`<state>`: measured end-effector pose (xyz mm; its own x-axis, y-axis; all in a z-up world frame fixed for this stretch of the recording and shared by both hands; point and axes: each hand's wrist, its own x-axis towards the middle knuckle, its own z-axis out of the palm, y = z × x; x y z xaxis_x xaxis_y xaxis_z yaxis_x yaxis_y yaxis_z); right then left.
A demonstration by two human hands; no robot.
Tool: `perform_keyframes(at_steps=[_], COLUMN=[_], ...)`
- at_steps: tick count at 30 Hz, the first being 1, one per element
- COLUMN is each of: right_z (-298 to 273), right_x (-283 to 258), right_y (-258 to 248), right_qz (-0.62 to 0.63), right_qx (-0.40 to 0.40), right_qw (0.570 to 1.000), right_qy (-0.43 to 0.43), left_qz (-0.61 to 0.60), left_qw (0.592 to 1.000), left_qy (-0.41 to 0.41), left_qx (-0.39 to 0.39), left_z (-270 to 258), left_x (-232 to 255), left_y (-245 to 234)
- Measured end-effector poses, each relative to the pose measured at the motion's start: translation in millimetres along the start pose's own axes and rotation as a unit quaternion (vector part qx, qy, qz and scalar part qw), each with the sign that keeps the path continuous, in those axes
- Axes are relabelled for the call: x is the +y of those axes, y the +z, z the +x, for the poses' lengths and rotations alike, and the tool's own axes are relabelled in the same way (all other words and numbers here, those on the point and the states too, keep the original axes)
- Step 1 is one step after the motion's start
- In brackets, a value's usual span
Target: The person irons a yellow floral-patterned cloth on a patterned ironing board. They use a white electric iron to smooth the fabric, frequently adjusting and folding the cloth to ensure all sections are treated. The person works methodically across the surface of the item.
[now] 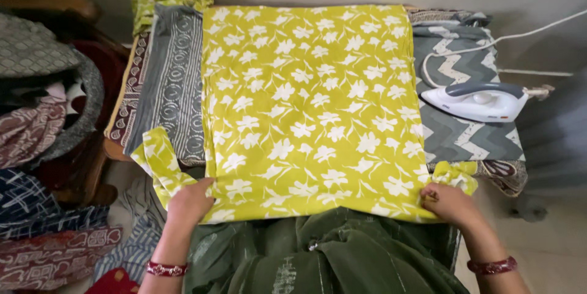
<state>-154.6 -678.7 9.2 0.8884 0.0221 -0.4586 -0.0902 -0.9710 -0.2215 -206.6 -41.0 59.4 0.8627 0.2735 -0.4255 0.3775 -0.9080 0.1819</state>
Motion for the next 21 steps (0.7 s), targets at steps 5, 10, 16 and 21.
perform_keyframes(at_steps=[5, 10, 16, 21], right_z=[6.3, 104.8, 166.2, 157.8], right_x=[-53.5, -149.0, -181.7, -110.5], right_y=[-53.8, -30.9, 26.1, 32.6], right_qz=[-0.062, 0.108, -0.056, -0.074], right_qx=[0.136, 0.273, 0.227, 0.266], right_qw=[0.988, 0.921, 0.957, 0.956], right_qy=[-0.025, -0.256, -0.171, -0.095], left_qz=[0.096, -0.006, 0.080, 0.089], left_qw=[0.968, 0.885, 0.942, 0.956], left_qy=[0.130, 0.405, 0.304, 0.242], left_qx=[0.189, 0.229, 0.115, 0.142], left_z=[10.7, 100.4, 147.1, 162.7], left_x=[49.9, 161.7, 207.8, 160.9], left_y=[-30.2, 1.6, 63.4, 71.4])
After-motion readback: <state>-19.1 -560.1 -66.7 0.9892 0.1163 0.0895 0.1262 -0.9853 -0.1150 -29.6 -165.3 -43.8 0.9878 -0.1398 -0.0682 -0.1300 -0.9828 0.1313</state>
